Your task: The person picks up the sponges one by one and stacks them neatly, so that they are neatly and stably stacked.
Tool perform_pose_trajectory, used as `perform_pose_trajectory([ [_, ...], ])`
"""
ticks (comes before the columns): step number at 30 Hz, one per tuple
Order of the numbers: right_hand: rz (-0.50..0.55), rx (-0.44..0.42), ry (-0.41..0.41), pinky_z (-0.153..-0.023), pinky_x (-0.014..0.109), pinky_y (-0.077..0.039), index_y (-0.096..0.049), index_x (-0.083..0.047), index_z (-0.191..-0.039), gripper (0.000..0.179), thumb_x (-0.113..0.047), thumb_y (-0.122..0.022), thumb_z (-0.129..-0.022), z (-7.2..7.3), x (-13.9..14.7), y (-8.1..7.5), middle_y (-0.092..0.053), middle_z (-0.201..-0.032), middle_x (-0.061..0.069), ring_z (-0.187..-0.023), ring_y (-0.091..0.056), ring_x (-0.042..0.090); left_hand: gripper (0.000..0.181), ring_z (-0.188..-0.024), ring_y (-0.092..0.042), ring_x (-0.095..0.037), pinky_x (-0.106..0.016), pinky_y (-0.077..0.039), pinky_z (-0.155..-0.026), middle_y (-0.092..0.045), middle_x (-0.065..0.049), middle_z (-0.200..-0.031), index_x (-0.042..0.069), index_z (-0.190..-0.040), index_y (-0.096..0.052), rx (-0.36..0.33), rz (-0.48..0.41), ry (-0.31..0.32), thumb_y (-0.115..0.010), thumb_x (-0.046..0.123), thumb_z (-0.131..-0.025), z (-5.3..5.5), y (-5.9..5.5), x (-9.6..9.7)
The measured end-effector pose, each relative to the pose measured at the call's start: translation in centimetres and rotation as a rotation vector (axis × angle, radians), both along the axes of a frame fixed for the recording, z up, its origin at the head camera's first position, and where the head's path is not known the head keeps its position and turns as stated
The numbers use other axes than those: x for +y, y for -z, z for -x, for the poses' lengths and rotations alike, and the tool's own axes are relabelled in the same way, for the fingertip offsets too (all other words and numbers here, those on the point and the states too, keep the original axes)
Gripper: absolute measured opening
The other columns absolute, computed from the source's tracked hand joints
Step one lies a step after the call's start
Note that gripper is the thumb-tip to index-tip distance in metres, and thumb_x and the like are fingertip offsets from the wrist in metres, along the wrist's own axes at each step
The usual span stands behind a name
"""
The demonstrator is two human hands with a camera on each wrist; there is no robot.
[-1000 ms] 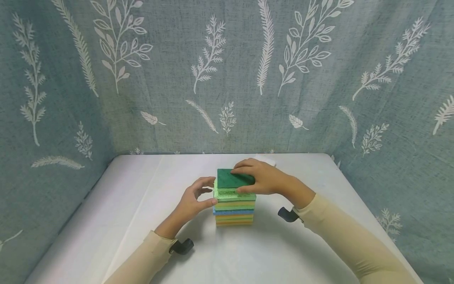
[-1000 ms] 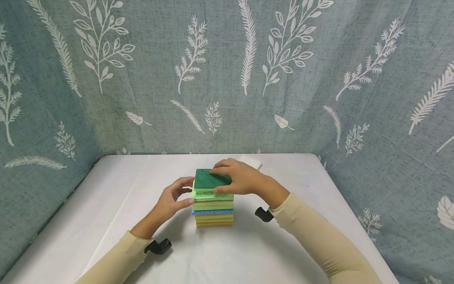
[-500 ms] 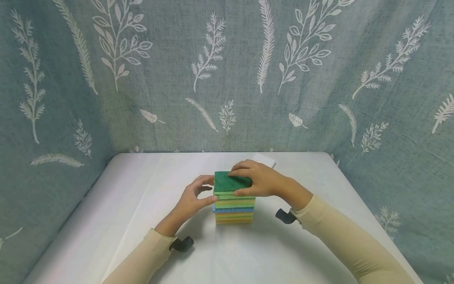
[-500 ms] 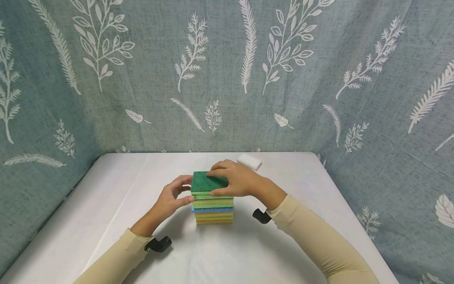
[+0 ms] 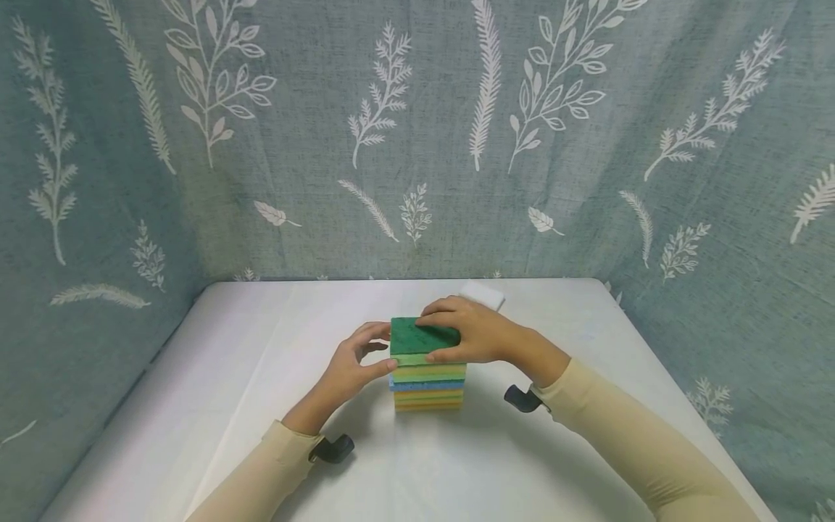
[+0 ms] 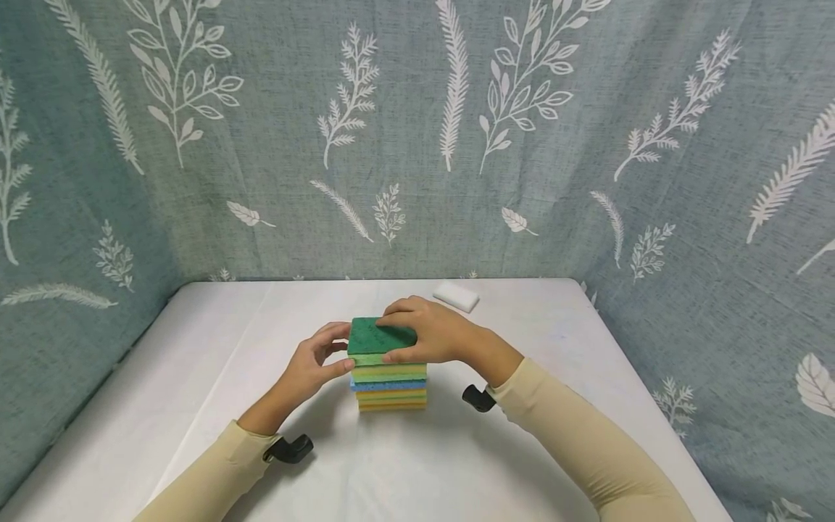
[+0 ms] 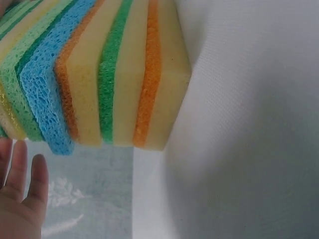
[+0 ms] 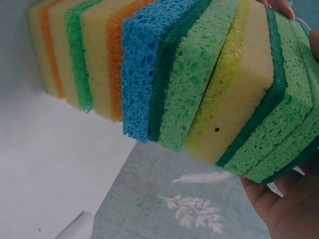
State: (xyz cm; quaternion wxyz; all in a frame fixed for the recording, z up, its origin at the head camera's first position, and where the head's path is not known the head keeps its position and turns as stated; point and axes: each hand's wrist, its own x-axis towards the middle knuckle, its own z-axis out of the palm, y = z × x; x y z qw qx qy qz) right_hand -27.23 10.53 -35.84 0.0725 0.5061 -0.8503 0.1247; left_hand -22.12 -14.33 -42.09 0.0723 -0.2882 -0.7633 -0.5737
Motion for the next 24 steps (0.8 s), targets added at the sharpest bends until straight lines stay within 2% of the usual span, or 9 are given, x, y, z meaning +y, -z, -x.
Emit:
perform_pose_trajectory([
  [11,-0.059,-0.112,-0.015,-0.090,0.033,-0.040,-0.035,-0.030,-0.136,0.076,-0.057,-0.063,-0.070,0.2,0.9,-0.3,-0.033,-0.130,-0.015,-0.113,-0.036,0.006,0.052,-0.108,-0.044,-0.020,-0.048,-0.038,-0.091,-0.047,-0.002,-0.121,0.010,-0.127,-0.047,-0.003,-0.002,-0.001,-0.067,0.017,-0.080,0.0,0.1,0.0],
  [16,-0.076,-0.154,0.003,-0.090,0.034,-0.040,-0.035,-0.029,-0.136,0.078,-0.056,-0.065,-0.070,0.1,1.4,-0.8,-0.035,-0.130,-0.014,-0.114,-0.037,0.006,0.052,-0.108,-0.044,-0.019,-0.048,-0.038,-0.091,-0.047,-0.003,-0.120,0.010,-0.126,-0.047,-0.002,-0.005,-0.001,-0.068,0.016,-0.079,0.0,0.1,0.0],
  [24,-0.087,-0.132,-0.014,-0.091,0.030,-0.039,-0.040,-0.026,-0.134,0.072,-0.052,-0.066,-0.071,0.0,1.5,-1.0,-0.036,-0.129,-0.015,-0.114,-0.036,0.004,0.054,-0.109,-0.044,-0.022,-0.049,-0.039,-0.090,-0.047,-0.004,-0.123,0.007,-0.128,-0.046,0.013,-0.004,0.003,-0.068,0.015,-0.079,0.0,0.2,0.0],
])
